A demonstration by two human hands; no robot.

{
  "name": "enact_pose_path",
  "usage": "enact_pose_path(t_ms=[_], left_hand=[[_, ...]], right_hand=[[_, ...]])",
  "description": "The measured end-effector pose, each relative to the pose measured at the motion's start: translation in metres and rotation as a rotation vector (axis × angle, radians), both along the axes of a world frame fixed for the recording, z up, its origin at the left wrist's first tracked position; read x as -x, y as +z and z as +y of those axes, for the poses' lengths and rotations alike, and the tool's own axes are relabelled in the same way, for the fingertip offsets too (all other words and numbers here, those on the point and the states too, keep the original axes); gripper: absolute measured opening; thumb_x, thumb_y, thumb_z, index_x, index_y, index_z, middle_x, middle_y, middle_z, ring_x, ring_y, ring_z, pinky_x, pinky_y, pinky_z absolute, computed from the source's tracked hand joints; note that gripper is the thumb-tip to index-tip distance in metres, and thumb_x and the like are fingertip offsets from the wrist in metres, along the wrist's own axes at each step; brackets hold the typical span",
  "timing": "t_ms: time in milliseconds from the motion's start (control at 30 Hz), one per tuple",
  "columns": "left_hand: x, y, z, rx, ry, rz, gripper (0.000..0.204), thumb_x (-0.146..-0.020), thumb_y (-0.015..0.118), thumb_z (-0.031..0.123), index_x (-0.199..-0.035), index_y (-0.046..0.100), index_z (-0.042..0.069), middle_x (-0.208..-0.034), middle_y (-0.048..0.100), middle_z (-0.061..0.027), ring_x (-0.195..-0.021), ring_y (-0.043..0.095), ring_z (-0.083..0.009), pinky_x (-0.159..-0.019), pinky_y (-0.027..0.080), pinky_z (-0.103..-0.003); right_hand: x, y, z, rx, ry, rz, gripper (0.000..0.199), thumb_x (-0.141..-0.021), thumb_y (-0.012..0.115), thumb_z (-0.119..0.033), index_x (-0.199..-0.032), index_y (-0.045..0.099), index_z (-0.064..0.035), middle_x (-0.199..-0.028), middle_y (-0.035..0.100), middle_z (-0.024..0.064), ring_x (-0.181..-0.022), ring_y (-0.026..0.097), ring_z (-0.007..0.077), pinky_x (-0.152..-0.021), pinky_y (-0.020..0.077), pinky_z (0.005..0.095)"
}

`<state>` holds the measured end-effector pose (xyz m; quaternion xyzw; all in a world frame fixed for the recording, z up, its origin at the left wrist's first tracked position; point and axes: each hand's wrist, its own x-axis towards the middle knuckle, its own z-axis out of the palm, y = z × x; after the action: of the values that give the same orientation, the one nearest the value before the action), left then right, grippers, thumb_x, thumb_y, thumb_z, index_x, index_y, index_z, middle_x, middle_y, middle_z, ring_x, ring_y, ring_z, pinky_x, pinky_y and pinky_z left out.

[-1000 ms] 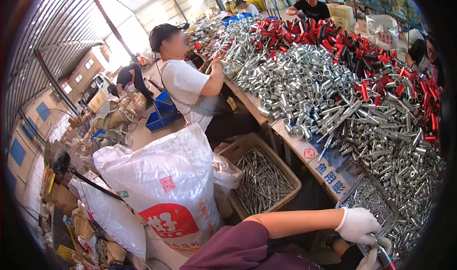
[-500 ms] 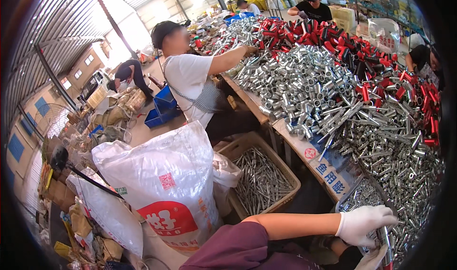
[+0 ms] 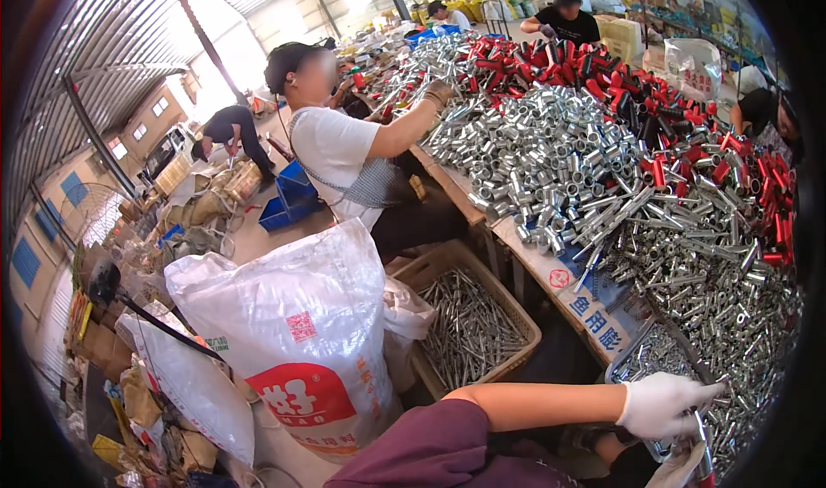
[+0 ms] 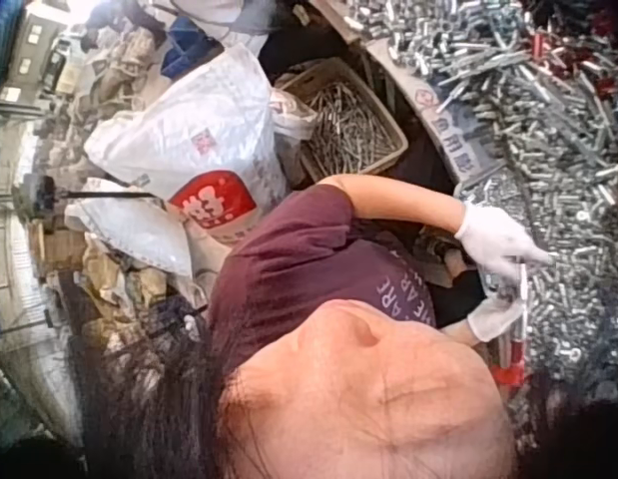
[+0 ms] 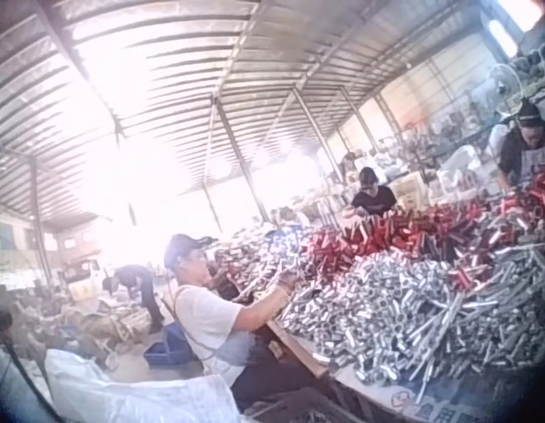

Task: The person assembles tool components by taking metal cylinders, pins from a metal tray, and handle grips, inserting the pins into the cylinders, and attaching the handles onto the metal shafts by hand.

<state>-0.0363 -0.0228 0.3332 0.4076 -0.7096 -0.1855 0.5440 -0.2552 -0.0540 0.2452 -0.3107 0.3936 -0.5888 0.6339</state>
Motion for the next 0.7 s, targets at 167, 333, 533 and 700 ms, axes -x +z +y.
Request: enact_pose_path(t_ms=[167,333,533,700], left_hand=[[0.002,0.000,0.002,-0.198,-0.177,-0.097,0.078,-0.075,0.070,0.018,-0.142,0.038,-0.005,-0.108,0.059,-0.0257,-0.100,0.061,-0.0425,-0.085,0.050,-0.047],[0.014,-0.027,-0.018,-0.819,-0.718,0.026,0.075,-0.067,0.076,0.017,-0.133,0.045,-0.004,-0.084,0.067,-0.0203,-0.076,0.067,-0.0411,-0.070,0.055,-0.044],[0.049,-0.031,0.010,-0.602,-0.096,-0.524,0.014,-0.068,0.070,0.012,-0.078,0.070,0.003,-0.073,0.068,-0.0201,-0.073,0.070,-0.0363,-0.068,0.056,-0.043],[0.078,-0.054,0.027,-0.457,0.101,-0.150,0.014,-0.070,0.072,0.017,-0.077,0.067,0.006,-0.073,0.067,-0.0179,-0.071,0.068,-0.0368,-0.066,0.053,-0.046]], right_hand=[[0.024,-0.035,-0.014,0.538,-0.089,0.741,0.031,-0.094,0.060,-0.025,-0.108,0.061,0.0028,-0.095,0.064,0.0143,-0.090,0.062,0.0239,-0.079,0.0517,0.0393],[-0.006,0.020,0.009,0.475,0.117,0.432,0.027,-0.091,0.064,-0.022,-0.101,0.061,0.0022,-0.088,0.062,0.0120,-0.082,0.061,0.0224,-0.071,0.0523,0.0388],[-0.014,0.026,0.009,0.479,-0.042,0.530,0.026,-0.087,0.073,-0.021,-0.092,0.060,0.0014,-0.085,0.061,0.0130,-0.073,0.059,0.0219,-0.064,0.0518,0.0378],[0.009,0.028,0.023,0.612,-0.077,0.701,0.043,-0.085,0.077,-0.038,-0.090,0.060,0.0013,-0.080,0.061,0.0141,-0.068,0.060,0.0229,-0.058,0.0520,0.0346]])
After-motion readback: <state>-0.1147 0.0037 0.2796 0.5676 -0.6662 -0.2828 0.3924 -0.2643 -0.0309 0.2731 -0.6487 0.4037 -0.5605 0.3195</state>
